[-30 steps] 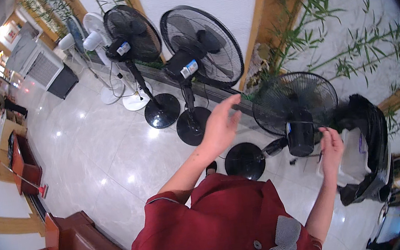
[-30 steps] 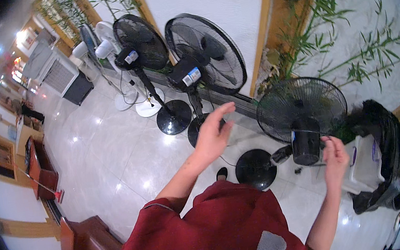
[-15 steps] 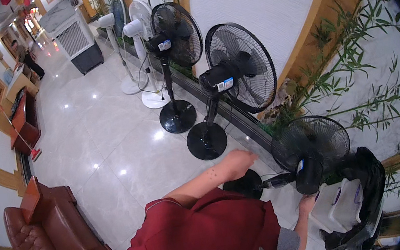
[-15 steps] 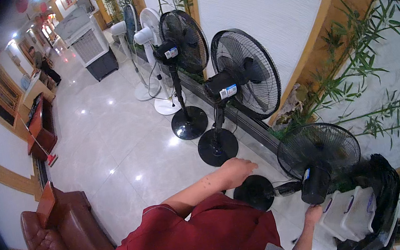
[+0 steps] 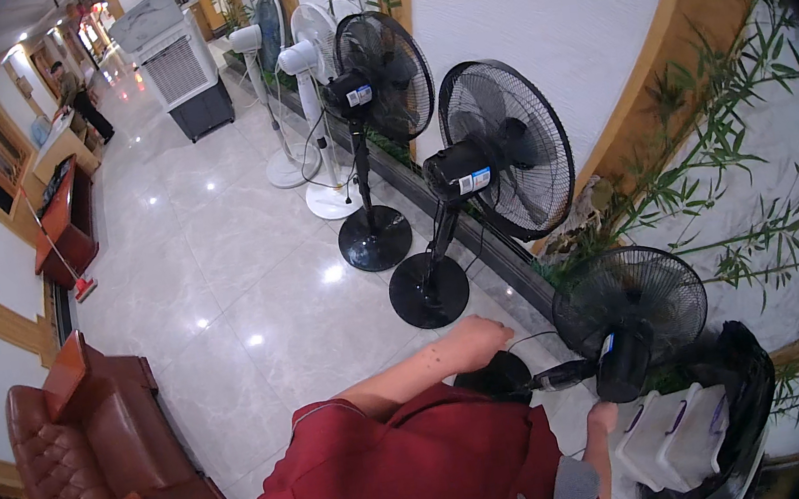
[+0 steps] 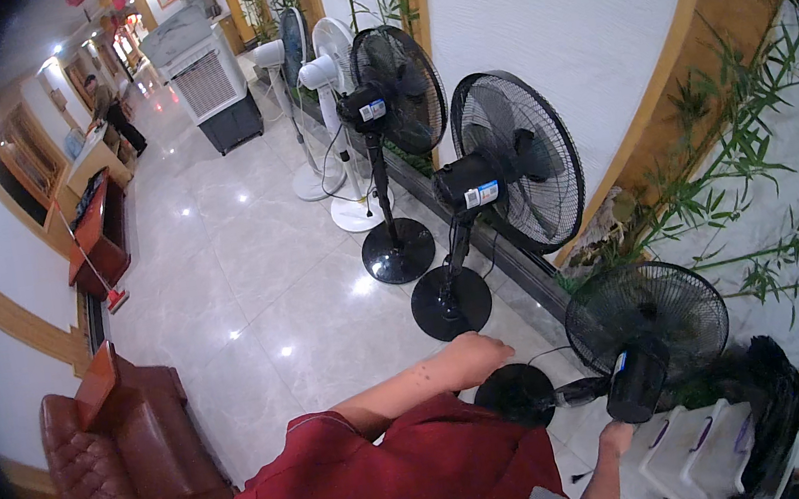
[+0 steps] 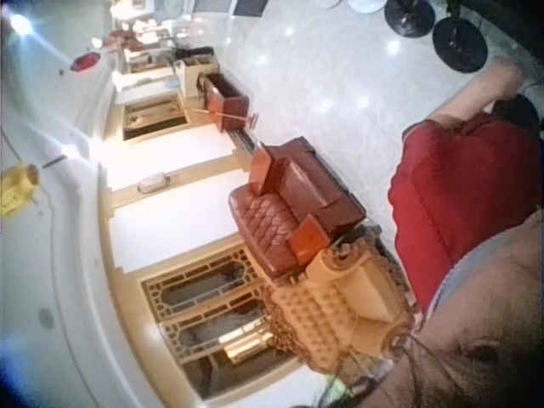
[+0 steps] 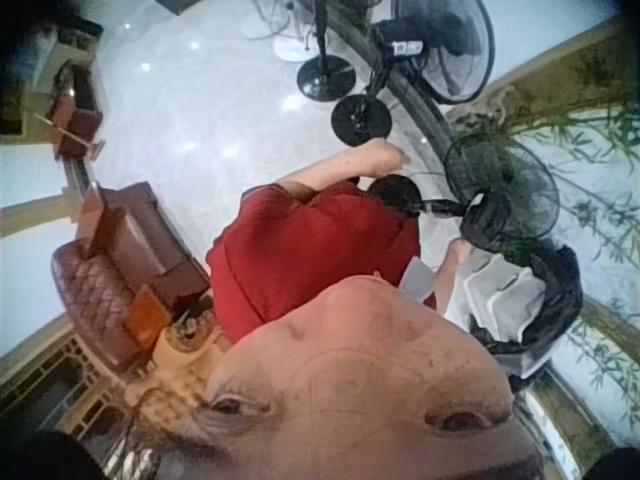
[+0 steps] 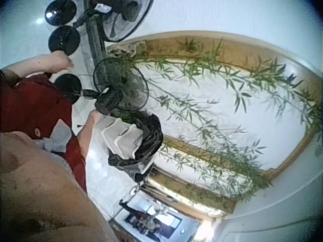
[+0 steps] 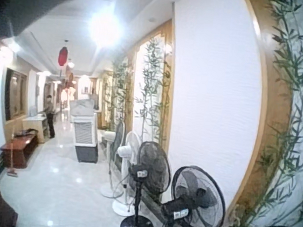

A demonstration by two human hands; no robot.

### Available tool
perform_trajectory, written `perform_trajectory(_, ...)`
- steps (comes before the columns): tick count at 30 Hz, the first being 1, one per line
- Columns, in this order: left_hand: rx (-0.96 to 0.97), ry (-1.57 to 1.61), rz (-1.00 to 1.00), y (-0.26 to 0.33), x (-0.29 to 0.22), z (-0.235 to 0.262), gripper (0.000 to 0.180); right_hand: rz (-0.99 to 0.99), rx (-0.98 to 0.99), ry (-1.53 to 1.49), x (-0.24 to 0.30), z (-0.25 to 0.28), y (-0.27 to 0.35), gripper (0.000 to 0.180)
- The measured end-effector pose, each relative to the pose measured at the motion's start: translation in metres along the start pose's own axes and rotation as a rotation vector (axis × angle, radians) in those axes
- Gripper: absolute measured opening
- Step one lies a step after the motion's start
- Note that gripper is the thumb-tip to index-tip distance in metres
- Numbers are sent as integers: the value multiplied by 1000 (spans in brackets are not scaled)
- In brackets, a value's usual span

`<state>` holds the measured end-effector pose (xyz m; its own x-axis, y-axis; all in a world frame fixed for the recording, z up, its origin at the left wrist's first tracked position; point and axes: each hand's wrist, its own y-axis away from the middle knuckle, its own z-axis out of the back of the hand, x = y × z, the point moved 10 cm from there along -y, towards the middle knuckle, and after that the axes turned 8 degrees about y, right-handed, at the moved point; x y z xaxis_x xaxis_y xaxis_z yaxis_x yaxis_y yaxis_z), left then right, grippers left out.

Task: The person assembles a standing fan by attaching the front grille and securing it with a nut. They then move the fan to a line of other fans and plug it in.

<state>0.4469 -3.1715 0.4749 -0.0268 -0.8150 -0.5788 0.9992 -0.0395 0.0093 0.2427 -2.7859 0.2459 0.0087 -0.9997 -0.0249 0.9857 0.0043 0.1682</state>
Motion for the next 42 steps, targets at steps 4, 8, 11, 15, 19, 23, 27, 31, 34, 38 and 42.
perform_trajectory(4, 25, -33, 57, 5, 10, 2, 28, 90, 71, 223, 15, -16, 11, 22)
perform_trajectory(8, -86, 78, -49, 8, -2, 24, 28, 23, 169, -46, 36, -44, 34, 29)
perform_trajectory(11, -23, 99, 3, 4, -4, 26, 26, -57, 221, -83, 48, -55, 50, 31)
perform_trajectory(15, 34, 53, -19, -4, -14, 24, 26, -67, 246, -80, 47, -57, 60, 31)
perform_trajectory(19, 88, -14, -16, -6, -18, 20, 27, -35, 231, -65, 45, -68, 71, 28)
perform_trajectory(23, 138, -28, 10, -4, -16, 20, 28, 22, 377, 33, 49, -103, 91, 25)
perform_trajectory(27, 183, -81, 59, 6, -10, 21, 28, 91, 530, 71, 59, -143, 129, 25)
perform_trajectory(31, 179, -92, 97, 11, -3, 23, 28, 216, 643, 129, 68, -164, 162, 25)
perform_trajectory(34, 213, -81, 92, 10, -2, 14, 29, 273, 730, 145, 76, -164, 170, 25)
perform_trajectory(38, 245, -73, 35, 3, -9, 0, 28, 447, 662, 128, 120, -138, 166, 23)
perform_trajectory(42, 268, -40, 22, -1, -12, -14, 29, 606, 575, 60, 174, -110, 163, 26)
